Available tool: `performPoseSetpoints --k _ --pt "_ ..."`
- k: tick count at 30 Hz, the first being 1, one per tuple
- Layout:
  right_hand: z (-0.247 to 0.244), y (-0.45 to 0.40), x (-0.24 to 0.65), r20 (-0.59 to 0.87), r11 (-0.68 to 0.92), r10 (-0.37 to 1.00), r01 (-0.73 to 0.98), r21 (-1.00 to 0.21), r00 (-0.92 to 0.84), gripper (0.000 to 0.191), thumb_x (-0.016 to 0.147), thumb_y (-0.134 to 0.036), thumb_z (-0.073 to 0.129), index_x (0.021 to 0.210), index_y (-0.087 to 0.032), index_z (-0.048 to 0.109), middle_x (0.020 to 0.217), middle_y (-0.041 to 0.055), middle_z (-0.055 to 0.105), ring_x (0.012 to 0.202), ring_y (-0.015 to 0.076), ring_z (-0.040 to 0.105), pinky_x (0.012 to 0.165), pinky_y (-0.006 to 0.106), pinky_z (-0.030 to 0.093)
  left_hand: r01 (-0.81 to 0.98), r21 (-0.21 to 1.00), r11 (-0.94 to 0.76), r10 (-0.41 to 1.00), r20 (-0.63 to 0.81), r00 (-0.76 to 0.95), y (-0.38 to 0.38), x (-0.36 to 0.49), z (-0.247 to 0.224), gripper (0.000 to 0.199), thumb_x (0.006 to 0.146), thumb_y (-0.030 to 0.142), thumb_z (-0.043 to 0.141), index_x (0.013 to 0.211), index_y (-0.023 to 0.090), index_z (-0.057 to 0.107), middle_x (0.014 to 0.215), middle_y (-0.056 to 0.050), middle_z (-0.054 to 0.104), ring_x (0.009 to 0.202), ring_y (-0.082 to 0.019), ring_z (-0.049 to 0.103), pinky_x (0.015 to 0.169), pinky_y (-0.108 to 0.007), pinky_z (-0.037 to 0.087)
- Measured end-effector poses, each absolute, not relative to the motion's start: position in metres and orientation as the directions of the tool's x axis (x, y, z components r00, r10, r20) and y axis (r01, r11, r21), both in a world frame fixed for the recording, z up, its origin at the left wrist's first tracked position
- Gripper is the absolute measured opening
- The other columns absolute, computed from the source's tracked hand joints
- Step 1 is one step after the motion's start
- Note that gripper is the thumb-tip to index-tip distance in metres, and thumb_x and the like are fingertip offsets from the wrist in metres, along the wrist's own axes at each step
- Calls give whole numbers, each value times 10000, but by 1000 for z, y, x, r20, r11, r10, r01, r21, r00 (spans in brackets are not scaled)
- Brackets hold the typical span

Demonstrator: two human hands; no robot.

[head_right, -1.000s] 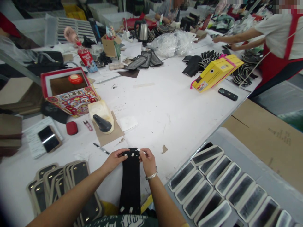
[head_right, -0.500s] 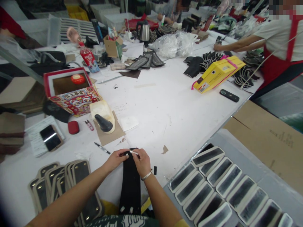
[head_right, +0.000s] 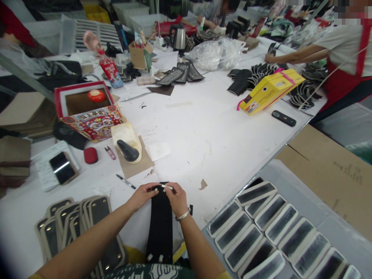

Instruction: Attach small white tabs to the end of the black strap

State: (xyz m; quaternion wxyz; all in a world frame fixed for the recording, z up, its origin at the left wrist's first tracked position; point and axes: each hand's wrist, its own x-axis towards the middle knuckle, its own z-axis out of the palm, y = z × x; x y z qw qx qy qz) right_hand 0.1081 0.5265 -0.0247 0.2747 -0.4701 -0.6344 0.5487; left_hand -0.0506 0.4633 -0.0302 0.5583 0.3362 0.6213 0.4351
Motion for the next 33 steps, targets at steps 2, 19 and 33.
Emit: performPoseSetpoints --k 2,19,33 --pt "-28 530 112 -297 -268 888 130 -955 -350 172 771 -342 574 856 -196 611 600 -27 545 563 108 502 583 254 428 -36 929 368 918 -370 -143 463 -51 -29 324 707 243 595 1019 162 627 983 -48 660 902 -185 584 863 -317 424" --pt "-15 538 122 -333 -241 839 254 -937 -430 208 744 -326 589 896 -187 616 652 -4 620 603 132 584 606 265 484 788 524 -323 946 198 256 422 -34 -13 282 861 145 412 1086 228 560 929 -35 600 803 -167 496 710 -318 411" --pt "-32 524 121 -23 156 910 394 -906 -414 165 836 -281 493 935 -210 606 876 40 603 800 153 579 703 277 478 881 285 -377 919 233 318 422 -19 -36 278 869 179 419 1125 170 527 1262 -124 485 1160 -257 429 893 -394 410"
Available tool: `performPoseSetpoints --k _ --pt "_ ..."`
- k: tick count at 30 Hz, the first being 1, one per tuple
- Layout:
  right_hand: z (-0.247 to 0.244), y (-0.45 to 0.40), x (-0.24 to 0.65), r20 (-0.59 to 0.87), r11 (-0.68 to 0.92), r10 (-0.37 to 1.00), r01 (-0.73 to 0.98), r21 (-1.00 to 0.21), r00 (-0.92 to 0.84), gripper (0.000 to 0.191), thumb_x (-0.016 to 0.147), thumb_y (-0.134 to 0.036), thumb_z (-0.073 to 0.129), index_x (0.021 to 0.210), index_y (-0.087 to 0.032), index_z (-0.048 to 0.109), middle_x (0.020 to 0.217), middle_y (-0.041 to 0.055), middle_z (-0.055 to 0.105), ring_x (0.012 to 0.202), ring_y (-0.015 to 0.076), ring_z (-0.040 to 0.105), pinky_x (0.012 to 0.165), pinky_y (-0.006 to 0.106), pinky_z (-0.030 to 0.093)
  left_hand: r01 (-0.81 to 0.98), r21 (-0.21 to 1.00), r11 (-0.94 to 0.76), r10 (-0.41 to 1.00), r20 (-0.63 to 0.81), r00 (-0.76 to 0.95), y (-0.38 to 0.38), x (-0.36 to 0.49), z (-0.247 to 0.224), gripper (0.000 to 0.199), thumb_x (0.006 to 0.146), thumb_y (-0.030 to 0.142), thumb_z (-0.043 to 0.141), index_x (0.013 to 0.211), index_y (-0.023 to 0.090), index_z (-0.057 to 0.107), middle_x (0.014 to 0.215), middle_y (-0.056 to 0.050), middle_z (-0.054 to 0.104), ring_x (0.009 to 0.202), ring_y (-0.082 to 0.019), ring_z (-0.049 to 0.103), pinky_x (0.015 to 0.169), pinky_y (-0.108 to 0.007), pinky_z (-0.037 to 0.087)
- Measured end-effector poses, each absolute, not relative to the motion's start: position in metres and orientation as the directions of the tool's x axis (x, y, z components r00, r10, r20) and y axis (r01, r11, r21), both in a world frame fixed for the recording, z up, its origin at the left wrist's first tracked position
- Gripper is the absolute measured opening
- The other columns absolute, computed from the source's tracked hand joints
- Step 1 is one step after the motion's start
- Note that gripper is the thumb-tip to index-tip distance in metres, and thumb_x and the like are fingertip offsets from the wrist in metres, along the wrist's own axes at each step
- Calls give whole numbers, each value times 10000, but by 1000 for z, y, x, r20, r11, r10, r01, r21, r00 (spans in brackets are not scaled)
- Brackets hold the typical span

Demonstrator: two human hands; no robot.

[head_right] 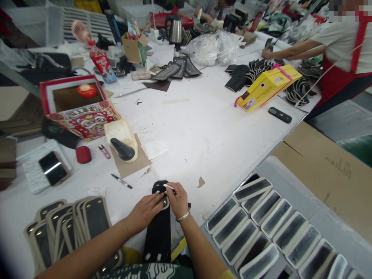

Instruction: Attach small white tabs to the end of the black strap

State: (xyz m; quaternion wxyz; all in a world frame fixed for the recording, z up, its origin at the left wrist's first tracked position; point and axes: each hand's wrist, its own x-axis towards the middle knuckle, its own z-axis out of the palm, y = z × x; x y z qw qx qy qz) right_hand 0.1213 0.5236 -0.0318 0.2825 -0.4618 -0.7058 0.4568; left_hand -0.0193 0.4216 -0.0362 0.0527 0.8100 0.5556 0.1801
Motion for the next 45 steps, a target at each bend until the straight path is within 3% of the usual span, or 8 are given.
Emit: performPoseSetpoints --k 5,11,24,45 --pt "-29 524 120 22 215 891 379 -900 -454 159 839 -260 485 929 -208 605 897 46 599 810 150 575 676 265 486 903 251 -347 928 227 294 417 -15 -36 261 868 182 409 1088 175 547 1294 -128 460 1212 -285 381 911 -408 386" --pt "-27 527 116 102 359 835 394 -846 -541 165 853 -228 464 928 -204 609 887 53 612 867 162 561 754 298 486 906 248 -343 928 237 287 419 -14 -37 261 870 179 400 1084 175 550 1273 -124 484 1204 -274 393 907 -401 377" --pt "-28 530 111 114 418 821 452 -788 -560 210 858 -206 437 949 -209 626 887 65 613 850 164 555 784 316 473 894 282 -347 933 204 298 421 -16 -36 266 870 177 399 1093 173 545 1260 -135 494 1196 -269 408 899 -401 369" --pt "-27 529 110 110 420 814 446 -790 -571 188 851 -194 446 913 -210 623 868 59 607 839 164 554 774 309 473 899 259 -354 931 188 313 421 -17 -37 254 868 183 410 1086 167 541 1266 -140 489 1192 -278 413 894 -401 378"
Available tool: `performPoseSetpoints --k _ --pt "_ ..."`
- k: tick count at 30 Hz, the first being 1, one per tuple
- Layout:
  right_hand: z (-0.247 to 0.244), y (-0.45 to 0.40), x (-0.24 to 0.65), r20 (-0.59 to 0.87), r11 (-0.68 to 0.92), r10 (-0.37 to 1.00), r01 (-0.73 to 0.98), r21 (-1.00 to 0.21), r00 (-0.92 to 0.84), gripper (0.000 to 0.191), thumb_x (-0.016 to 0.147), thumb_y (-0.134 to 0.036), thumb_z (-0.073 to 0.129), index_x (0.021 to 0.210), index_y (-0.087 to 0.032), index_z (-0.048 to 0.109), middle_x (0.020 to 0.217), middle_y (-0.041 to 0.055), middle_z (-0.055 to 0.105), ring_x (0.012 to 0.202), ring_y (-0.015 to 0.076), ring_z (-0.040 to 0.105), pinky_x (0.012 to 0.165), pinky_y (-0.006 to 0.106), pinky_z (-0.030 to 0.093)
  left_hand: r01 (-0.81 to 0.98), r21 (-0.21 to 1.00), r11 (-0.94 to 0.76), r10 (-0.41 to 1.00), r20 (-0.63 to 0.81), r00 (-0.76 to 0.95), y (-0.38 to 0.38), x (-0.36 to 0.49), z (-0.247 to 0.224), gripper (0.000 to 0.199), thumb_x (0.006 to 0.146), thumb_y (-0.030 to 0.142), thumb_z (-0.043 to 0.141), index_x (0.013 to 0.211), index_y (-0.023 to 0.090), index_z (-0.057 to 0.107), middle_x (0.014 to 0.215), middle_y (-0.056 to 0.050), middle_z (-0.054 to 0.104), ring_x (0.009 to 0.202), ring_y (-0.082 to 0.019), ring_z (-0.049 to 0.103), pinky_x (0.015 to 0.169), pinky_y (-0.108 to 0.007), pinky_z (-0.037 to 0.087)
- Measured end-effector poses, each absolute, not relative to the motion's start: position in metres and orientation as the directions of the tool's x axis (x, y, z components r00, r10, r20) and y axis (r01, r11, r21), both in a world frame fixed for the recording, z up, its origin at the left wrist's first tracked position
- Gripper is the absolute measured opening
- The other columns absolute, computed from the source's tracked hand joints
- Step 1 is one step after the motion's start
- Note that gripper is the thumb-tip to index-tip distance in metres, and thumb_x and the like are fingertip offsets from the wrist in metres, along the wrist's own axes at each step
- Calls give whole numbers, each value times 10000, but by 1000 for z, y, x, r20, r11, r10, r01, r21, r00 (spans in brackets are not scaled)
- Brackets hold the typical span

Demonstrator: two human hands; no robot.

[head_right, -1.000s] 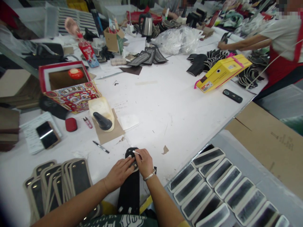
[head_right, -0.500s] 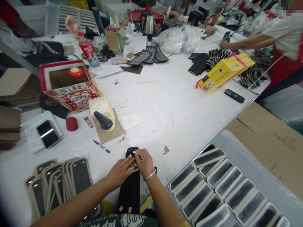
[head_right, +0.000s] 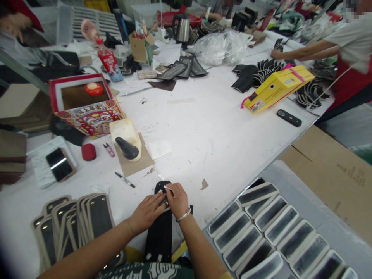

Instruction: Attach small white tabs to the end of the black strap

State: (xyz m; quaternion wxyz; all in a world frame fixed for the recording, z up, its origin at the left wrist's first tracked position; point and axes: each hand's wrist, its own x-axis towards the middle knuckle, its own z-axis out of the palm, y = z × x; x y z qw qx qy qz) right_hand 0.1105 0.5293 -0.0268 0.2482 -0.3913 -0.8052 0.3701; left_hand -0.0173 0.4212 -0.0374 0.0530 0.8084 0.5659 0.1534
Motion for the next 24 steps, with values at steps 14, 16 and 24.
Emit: performPoseSetpoints --k 14,16,24 --pt "-28 531 113 35 279 854 401 -873 -519 151 830 -249 487 873 -201 623 849 44 615 804 156 574 747 296 477 891 311 -330 940 197 279 424 -18 -36 278 866 157 394 1111 149 527 1255 -126 502 1190 -266 416 884 -392 390" --pt "-27 531 114 -39 140 901 375 -916 -432 158 826 -292 495 882 -200 610 857 38 606 722 137 582 674 270 493 884 342 -319 942 213 258 427 -20 -34 272 867 141 381 1096 129 526 1236 -133 513 1151 -248 455 853 -372 418" --pt "-23 530 109 -208 -95 933 355 -930 -294 204 850 -359 440 941 -197 524 659 -20 583 556 111 575 561 227 482 905 362 -223 958 254 134 441 -27 -32 210 851 128 395 995 135 547 1226 -130 496 1095 -231 478 902 -389 434"
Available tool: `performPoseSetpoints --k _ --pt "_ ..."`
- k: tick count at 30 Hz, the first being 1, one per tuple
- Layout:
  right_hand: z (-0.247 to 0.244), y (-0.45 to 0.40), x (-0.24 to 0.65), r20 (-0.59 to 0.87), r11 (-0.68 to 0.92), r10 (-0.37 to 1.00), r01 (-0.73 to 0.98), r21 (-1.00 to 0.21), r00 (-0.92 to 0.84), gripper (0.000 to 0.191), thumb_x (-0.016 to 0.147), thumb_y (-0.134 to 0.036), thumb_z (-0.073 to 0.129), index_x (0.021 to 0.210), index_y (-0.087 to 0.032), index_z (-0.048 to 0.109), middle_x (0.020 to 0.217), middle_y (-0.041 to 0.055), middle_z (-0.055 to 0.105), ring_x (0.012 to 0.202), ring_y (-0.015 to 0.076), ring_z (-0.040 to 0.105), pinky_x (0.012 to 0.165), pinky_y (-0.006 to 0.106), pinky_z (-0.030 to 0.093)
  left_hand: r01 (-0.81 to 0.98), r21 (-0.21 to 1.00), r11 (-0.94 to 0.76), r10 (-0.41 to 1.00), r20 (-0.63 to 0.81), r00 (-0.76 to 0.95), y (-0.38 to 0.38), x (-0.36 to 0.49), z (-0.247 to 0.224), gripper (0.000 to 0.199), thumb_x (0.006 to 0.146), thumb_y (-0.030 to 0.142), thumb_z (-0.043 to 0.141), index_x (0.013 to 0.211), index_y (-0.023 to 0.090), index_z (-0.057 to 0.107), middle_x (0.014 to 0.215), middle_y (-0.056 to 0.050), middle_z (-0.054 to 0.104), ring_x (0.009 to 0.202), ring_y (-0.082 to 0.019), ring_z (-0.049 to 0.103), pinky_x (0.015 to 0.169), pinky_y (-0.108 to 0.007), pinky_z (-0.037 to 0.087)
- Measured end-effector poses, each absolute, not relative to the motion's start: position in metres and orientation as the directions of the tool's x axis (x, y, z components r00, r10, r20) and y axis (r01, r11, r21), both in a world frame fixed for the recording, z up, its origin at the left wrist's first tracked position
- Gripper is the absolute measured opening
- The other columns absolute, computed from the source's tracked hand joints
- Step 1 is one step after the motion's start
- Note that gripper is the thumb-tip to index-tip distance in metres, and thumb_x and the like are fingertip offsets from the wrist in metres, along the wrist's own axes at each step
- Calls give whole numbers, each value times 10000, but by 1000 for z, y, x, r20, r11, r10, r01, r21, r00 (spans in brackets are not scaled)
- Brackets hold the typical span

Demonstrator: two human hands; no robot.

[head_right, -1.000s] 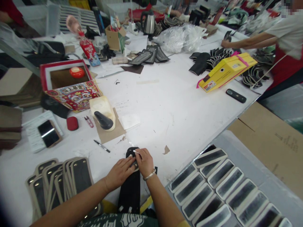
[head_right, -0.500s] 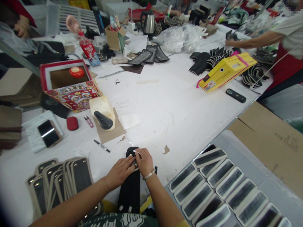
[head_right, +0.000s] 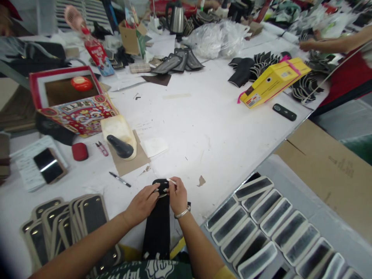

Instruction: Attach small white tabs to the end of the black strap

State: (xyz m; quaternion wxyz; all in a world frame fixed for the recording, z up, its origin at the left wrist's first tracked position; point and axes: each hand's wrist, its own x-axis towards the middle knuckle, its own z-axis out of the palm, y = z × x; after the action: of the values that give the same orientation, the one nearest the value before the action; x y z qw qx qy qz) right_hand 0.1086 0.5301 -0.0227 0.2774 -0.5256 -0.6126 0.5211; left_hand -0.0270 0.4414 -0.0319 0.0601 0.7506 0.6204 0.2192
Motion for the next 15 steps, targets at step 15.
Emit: performPoseSetpoints --k 15 --pt "-15 521 117 -80 97 939 480 -872 -336 255 871 -385 388 952 -195 537 898 59 631 796 163 603 729 256 479 932 330 -148 936 351 25 445 -25 -33 206 864 149 388 977 146 560 1142 -112 568 1066 -219 510 850 -373 458"
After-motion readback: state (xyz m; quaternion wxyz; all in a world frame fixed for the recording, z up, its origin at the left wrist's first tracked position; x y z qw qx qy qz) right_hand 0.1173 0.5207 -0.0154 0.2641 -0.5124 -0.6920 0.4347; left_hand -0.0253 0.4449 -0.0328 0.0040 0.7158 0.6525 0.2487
